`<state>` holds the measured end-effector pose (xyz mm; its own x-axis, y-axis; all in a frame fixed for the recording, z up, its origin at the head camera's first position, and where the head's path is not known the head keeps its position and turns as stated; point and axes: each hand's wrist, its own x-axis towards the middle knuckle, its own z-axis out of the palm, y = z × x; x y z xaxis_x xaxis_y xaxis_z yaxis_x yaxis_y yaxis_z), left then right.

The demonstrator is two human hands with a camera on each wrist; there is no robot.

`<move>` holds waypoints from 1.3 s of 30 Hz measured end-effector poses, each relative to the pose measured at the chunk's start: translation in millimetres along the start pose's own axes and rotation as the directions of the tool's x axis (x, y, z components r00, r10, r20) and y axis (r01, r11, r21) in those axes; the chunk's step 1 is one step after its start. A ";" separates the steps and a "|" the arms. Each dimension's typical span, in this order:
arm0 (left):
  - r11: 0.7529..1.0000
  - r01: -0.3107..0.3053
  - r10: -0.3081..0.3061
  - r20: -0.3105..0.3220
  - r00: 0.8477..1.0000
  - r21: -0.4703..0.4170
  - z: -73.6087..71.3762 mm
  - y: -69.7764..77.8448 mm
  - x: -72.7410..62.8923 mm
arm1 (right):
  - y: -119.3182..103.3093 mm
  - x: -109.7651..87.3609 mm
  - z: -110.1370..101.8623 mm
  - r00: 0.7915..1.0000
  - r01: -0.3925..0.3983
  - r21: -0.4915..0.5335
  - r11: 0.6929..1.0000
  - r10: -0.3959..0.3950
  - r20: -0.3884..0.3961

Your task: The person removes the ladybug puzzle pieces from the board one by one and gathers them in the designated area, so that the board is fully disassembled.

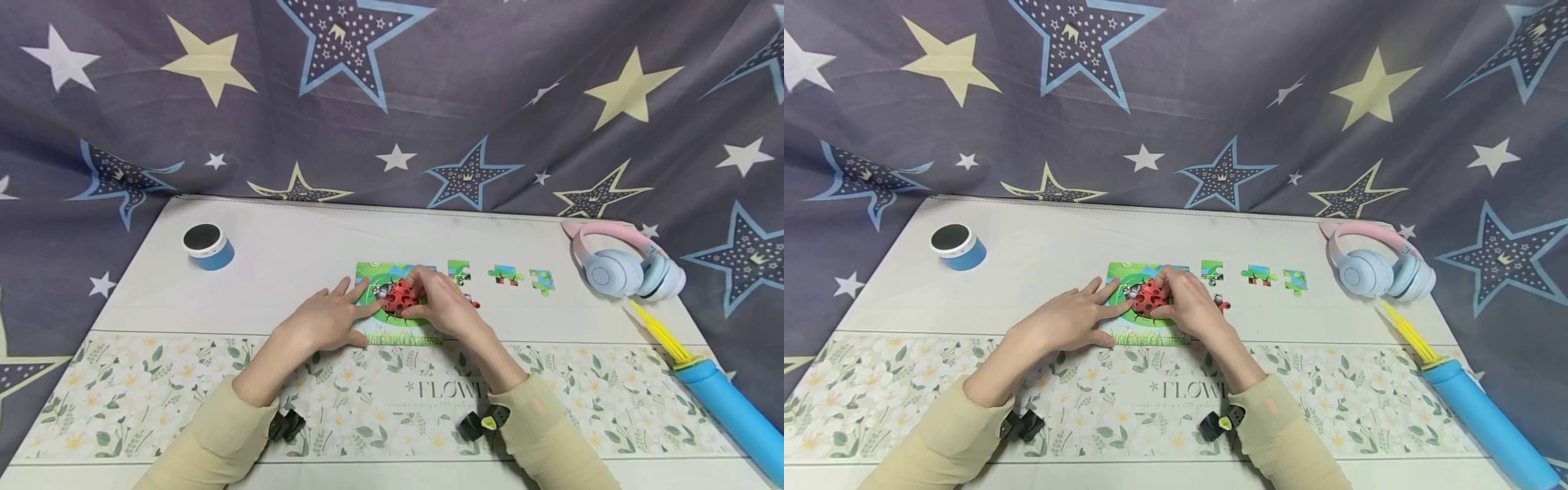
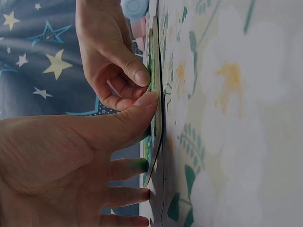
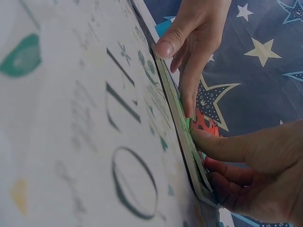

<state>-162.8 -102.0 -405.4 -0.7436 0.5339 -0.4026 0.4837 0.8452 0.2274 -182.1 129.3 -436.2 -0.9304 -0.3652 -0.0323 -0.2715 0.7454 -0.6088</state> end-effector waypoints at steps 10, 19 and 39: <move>1.000 0.002 -0.003 0.006 1.000 0.009 0.0 -0.4 -0.1 | -0.7 2.0 -3.0 0.999 -0.040 0.055 0.998 0.039 0.025; 1.000 -0.001 0.001 0.004 1.000 0.002 -0.8 -0.4 -1.2 | -1.6 0.6 -4.3 1.000 -0.028 0.076 0.997 0.027 0.014; 1.000 -0.008 0.008 0.004 1.000 0.003 -1.0 0.1 -1.2 | -2.0 1.9 -3.0 0.999 -0.030 0.061 0.998 0.028 0.032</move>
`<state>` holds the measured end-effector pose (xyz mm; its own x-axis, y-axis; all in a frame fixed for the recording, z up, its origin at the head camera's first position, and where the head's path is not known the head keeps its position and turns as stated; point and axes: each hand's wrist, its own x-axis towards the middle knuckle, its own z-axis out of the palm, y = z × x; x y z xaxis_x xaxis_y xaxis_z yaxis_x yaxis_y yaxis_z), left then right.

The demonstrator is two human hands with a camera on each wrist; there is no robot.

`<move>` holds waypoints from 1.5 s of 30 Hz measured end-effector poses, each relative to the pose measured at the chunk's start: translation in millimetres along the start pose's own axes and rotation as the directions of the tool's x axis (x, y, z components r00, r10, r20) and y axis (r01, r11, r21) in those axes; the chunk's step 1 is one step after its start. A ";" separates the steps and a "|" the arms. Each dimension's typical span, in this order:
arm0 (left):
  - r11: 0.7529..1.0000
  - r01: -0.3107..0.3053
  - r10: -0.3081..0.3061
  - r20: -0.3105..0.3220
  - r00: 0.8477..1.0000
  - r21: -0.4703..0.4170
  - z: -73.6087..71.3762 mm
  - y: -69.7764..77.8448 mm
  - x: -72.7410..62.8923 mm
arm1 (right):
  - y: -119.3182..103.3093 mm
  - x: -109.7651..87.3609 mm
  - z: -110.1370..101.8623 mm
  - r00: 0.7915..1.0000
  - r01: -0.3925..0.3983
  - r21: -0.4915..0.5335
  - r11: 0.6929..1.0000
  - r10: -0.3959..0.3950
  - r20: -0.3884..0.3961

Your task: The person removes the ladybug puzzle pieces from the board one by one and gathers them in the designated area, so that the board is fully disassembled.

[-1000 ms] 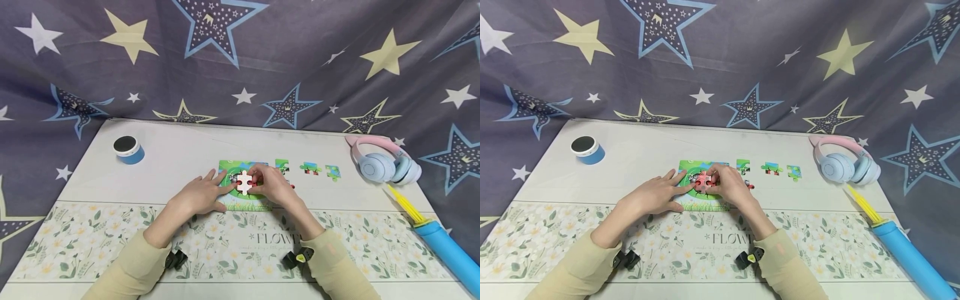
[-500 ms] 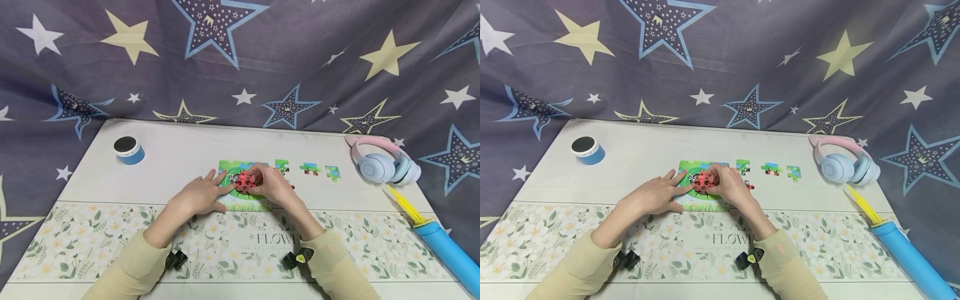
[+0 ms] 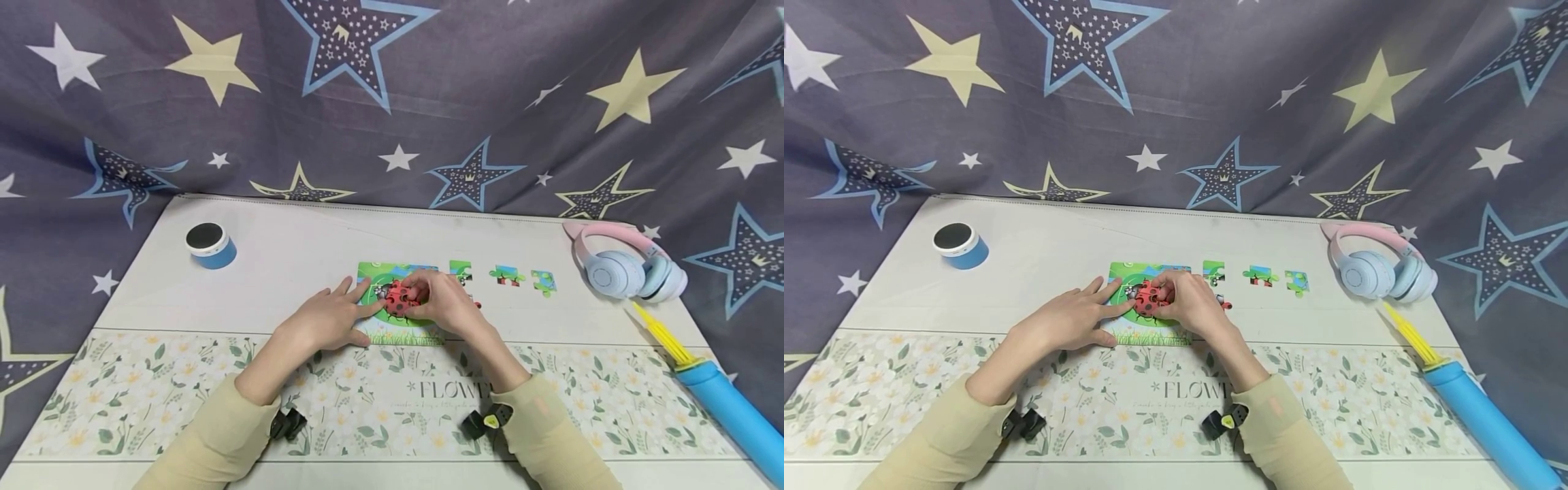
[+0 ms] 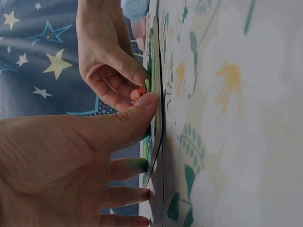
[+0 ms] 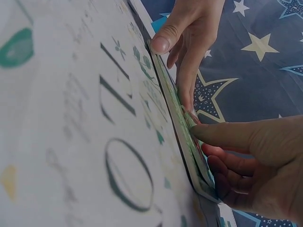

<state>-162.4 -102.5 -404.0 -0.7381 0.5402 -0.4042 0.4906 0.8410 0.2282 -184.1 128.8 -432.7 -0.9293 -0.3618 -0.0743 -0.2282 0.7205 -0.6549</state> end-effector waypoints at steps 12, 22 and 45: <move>1.000 0.005 -0.005 0.003 1.000 0.002 0.0 0.2 0.7 | 7.0 1.8 -6.5 1.000 0.014 0.088 0.996 -0.014 0.002; 1.000 -0.005 0.005 -0.008 1.000 -0.009 0.6 -0.3 -0.1 | 29.0 -11.1 -34.9 0.996 0.058 0.039 0.998 -0.056 -0.063; 1.000 -0.006 0.006 -0.008 1.000 0.006 1.2 -0.5 0.1 | 128.7 -69.7 -93.7 0.976 0.124 -0.097 0.988 -0.139 -0.168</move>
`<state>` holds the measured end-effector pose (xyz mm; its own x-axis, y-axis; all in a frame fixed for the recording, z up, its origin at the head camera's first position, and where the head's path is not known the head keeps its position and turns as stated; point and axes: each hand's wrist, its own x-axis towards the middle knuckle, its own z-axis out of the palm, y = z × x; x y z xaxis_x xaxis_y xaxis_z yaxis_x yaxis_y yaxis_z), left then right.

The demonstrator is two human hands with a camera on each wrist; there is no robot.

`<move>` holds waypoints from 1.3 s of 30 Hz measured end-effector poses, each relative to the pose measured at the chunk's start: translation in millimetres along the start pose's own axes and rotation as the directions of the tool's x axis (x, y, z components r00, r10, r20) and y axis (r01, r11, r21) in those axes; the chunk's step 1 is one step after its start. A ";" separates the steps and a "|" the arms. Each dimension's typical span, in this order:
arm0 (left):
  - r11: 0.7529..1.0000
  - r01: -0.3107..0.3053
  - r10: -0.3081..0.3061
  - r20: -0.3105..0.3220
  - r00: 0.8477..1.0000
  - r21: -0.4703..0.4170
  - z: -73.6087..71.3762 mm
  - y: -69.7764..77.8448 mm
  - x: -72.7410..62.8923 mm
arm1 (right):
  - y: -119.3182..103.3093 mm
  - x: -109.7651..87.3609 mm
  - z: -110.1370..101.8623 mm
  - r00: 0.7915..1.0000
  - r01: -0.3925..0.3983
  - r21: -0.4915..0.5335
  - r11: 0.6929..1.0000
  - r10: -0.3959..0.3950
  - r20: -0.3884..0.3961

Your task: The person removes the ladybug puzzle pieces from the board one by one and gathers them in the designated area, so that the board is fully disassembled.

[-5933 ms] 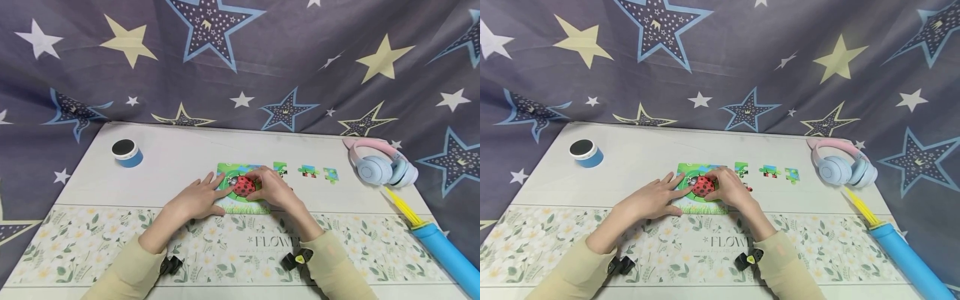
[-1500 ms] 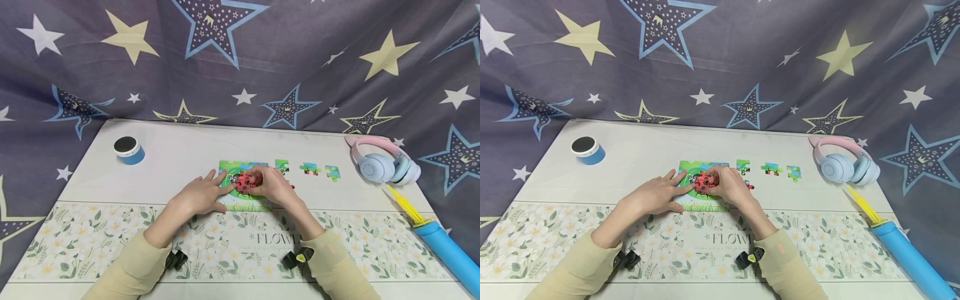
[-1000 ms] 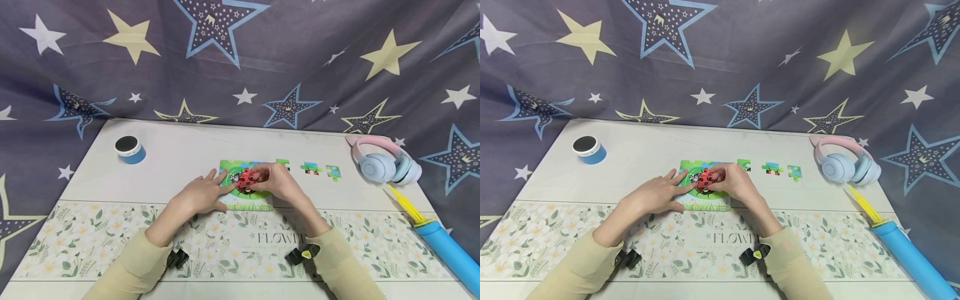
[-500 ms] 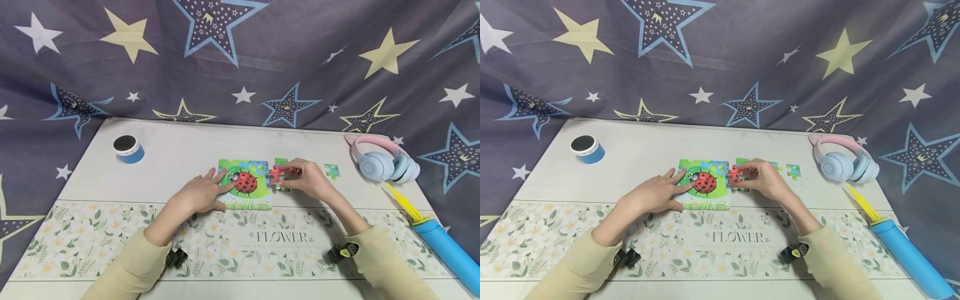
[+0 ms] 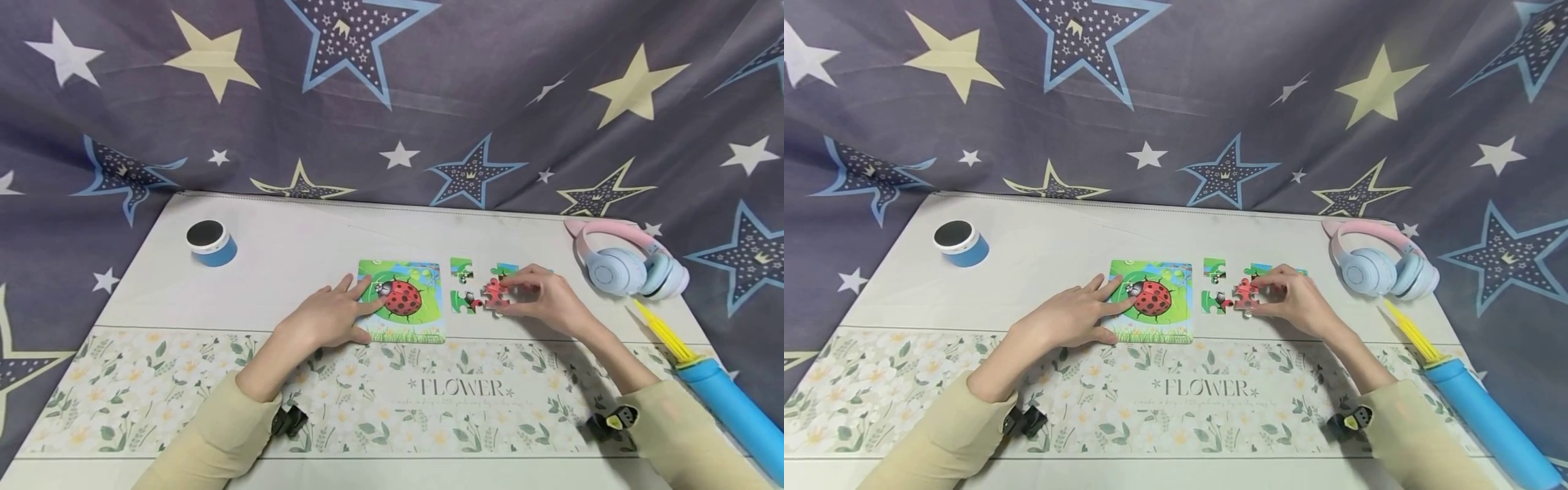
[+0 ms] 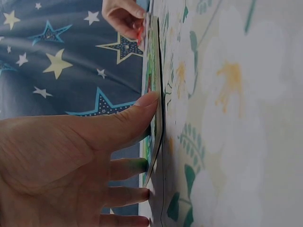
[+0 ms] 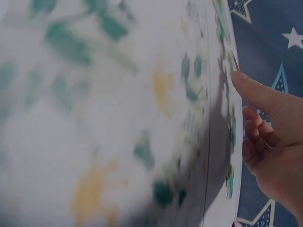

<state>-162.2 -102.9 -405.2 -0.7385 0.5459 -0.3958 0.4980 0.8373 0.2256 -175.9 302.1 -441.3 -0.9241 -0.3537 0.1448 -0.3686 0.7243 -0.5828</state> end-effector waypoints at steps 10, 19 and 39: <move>1.000 -0.003 0.003 -0.012 1.000 0.002 -0.3 0.5 -1.2 | 15.9 -12.2 -10.2 1.000 0.004 -0.014 1.000 -0.004 0.001; 1.000 0.001 -0.001 -0.006 1.000 -0.007 -0.1 0.4 0.1 | 20.6 -12.2 -13.8 0.998 -0.024 -0.021 0.999 0.025 0.058; 1.000 -0.004 0.004 -0.015 1.000 0.004 1.3 -0.2 0.5 | 15.7 -4.5 -23.2 1.000 -0.001 -0.005 1.000 0.001 0.022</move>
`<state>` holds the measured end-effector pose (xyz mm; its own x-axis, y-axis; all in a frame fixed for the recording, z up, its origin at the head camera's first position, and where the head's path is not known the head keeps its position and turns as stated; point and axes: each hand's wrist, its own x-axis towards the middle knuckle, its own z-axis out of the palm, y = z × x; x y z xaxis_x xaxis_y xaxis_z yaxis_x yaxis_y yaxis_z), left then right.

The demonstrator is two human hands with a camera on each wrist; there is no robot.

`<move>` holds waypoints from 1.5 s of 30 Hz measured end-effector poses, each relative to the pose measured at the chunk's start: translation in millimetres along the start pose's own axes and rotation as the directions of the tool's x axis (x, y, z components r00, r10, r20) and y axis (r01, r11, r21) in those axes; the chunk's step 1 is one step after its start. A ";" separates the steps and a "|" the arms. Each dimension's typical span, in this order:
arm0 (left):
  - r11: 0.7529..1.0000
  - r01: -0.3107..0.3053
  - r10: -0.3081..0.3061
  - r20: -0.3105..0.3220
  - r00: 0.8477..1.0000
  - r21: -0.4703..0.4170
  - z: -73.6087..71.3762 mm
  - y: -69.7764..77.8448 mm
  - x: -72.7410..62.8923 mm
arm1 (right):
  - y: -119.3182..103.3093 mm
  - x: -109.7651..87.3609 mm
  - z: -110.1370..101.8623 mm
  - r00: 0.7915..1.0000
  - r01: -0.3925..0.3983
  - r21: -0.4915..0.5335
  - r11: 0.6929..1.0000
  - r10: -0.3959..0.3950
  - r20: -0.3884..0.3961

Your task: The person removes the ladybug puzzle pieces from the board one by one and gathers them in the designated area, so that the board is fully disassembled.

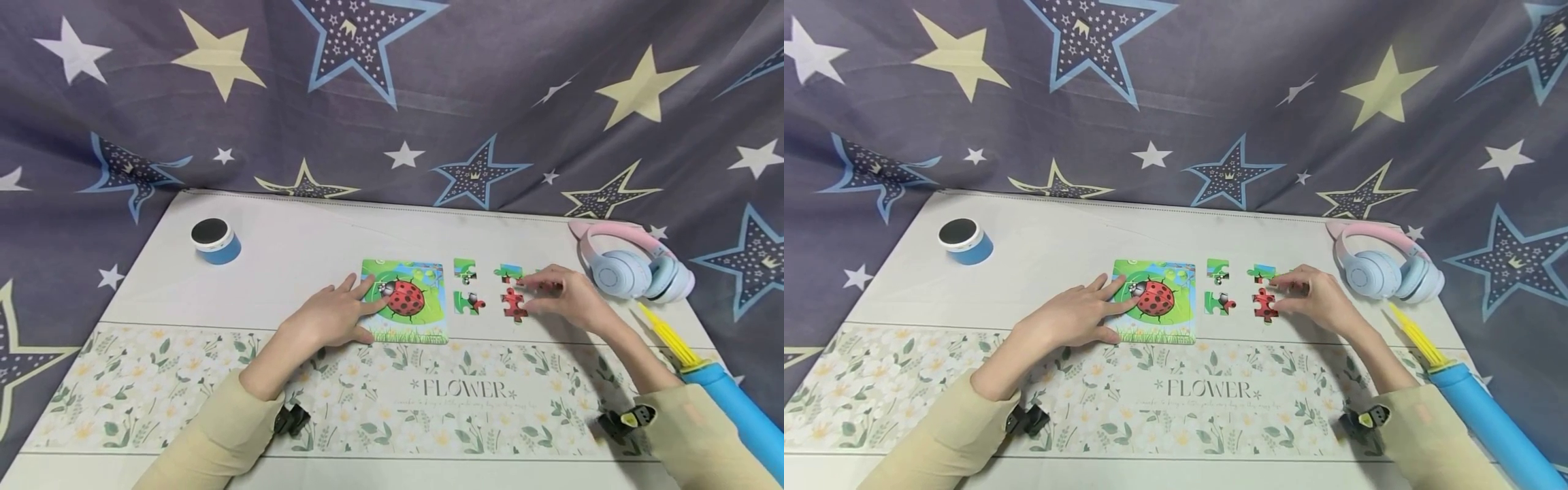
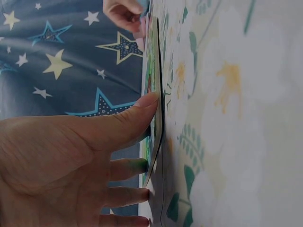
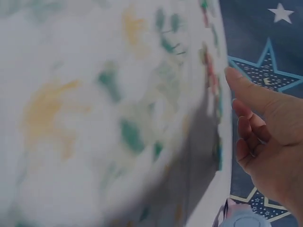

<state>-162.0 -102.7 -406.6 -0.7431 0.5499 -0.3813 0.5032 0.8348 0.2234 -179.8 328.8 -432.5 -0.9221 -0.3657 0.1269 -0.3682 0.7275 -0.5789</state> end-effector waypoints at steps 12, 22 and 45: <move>1.000 -0.001 0.001 0.012 1.000 0.013 -2.6 1.0 1.1 | -50.8 41.2 3.5 0.971 -0.066 0.191 0.979 0.107 -0.215; 1.000 -0.002 0.002 0.006 1.000 0.002 -1.9 1.4 2.1 | -96.2 70.9 37.9 0.989 -0.038 0.347 0.937 0.086 -0.122; 1.000 0.010 -0.010 0.010 1.000 0.003 -1.9 0.9 0.6 | -108.2 77.7 89.5 0.960 -0.037 0.185 0.982 -0.017 0.280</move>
<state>-162.8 -101.6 -405.0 -0.7437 0.5411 -0.3926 0.4970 0.8403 0.2167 -200.9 169.7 -432.1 -0.8455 -0.5257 -0.0941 -0.3053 0.6203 -0.7225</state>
